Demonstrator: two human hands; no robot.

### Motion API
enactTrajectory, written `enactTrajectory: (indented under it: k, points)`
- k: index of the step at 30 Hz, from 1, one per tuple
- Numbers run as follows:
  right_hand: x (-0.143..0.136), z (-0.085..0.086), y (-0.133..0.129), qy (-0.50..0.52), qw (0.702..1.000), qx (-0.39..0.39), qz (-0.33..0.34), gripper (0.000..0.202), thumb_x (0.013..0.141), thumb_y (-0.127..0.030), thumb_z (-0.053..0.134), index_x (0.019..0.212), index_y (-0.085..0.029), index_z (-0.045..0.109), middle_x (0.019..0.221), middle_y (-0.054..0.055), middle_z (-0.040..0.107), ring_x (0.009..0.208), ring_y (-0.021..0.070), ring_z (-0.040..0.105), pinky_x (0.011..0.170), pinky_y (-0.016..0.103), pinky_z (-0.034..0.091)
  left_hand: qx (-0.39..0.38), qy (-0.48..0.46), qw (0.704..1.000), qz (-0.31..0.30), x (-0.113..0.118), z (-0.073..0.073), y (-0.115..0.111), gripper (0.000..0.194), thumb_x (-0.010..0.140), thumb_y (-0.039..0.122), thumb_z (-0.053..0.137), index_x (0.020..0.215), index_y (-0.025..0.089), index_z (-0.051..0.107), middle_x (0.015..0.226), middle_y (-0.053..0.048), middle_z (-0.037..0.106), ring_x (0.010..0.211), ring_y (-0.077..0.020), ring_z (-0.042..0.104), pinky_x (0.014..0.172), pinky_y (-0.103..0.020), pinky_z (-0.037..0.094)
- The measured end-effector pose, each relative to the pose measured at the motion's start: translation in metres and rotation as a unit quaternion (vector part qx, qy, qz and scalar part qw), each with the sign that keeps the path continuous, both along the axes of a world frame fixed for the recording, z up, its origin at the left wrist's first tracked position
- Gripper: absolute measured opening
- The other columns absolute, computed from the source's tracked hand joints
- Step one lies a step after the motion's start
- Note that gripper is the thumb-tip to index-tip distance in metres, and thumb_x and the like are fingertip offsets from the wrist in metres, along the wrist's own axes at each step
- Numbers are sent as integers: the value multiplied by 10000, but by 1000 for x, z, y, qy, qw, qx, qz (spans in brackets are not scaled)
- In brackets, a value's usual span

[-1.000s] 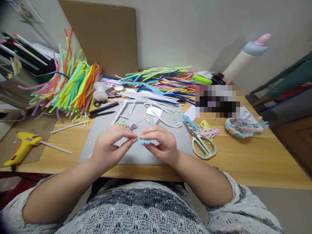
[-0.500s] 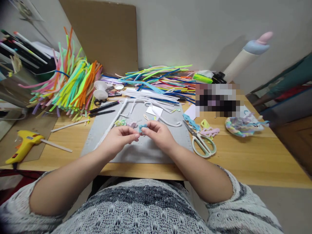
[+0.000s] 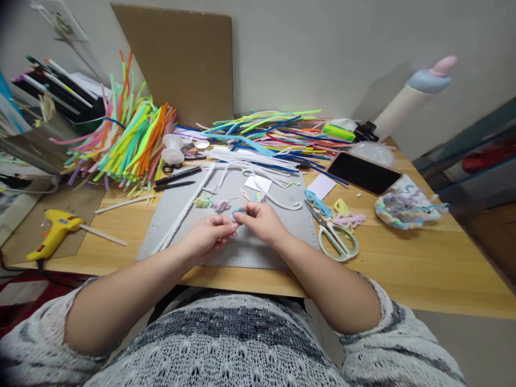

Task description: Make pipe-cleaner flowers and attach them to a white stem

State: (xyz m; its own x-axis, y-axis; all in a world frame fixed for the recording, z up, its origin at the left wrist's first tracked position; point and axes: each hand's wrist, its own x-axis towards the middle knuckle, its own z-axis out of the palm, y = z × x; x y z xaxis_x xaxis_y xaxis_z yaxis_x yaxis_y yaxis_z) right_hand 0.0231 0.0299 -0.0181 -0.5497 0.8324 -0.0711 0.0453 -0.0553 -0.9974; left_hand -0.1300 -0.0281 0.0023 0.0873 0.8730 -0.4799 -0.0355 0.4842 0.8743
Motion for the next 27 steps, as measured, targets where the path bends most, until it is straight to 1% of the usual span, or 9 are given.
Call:
enactTrajectory:
  k: [3,5,7,9,13,16,20,23,27]
  points:
    - [2,-1,5,-99,987,123,7,272,792,-413,572,693,-160,583,650,-10,553,623,115,487,608,260,372,127,206,970,-20,-12,2,2,216,726,368,626,793,164,602,746,-25,625,508,-102,477,497,-259,373]
    - [3,-3,9,-179,954,242,-1,223,800,-351,563,690,-163,607,752,27,584,736,148,519,689,290,392,256,378,890,7,-24,4,10,205,765,344,597,880,177,618,895,-56,639,650,-151,544,611,-308,426]
    - [3,-8,13,-255,911,325,-2,176,785,-309,585,695,-165,631,886,63,609,880,190,530,806,338,383,321,493,809,0,-32,3,22,189,782,332,592,889,181,631,933,-81,633,824,-216,574,726,-359,439]
    - [2,-14,15,-319,881,349,7,181,788,-328,590,727,-171,653,976,81,616,966,225,521,857,379,356,337,545,767,-37,-36,-2,35,197,744,331,644,856,170,647,921,-102,637,927,-270,556,796,-401,426]
    - [0,-20,14,-355,873,335,3,225,796,-369,592,894,-179,662,1024,87,631,1027,266,520,861,406,342,330,582,740,-69,-31,-11,45,135,753,299,642,743,164,646,855,-114,642,883,-279,560,774,-406,412]
    - [4,-13,10,-280,884,366,-75,253,840,-330,544,1029,-181,617,1056,90,631,1052,248,533,881,396,345,398,569,717,-59,-27,-5,35,85,792,260,603,766,183,629,845,-85,662,860,-247,573,773,-388,403]
    - [12,4,-2,-166,835,486,-198,247,865,-244,493,1097,-226,575,1125,80,605,1079,228,532,931,401,329,522,546,652,-71,-26,13,10,107,845,156,510,831,201,606,867,-39,703,877,-200,607,838,-367,391]
    - [15,11,-11,-128,813,543,-168,265,850,-218,521,1106,-271,566,1100,53,622,1060,223,554,941,412,325,570,538,617,-76,-25,19,-3,126,847,131,500,844,212,597,903,-20,718,863,-180,620,841,-351,391]
    - [13,10,-15,-137,774,598,-159,276,831,-239,590,1096,-314,588,1103,35,640,1062,222,542,939,417,305,587,521,615,-70,-23,17,-10,116,833,123,527,856,216,593,911,-20,718,862,-178,624,835,-348,397]
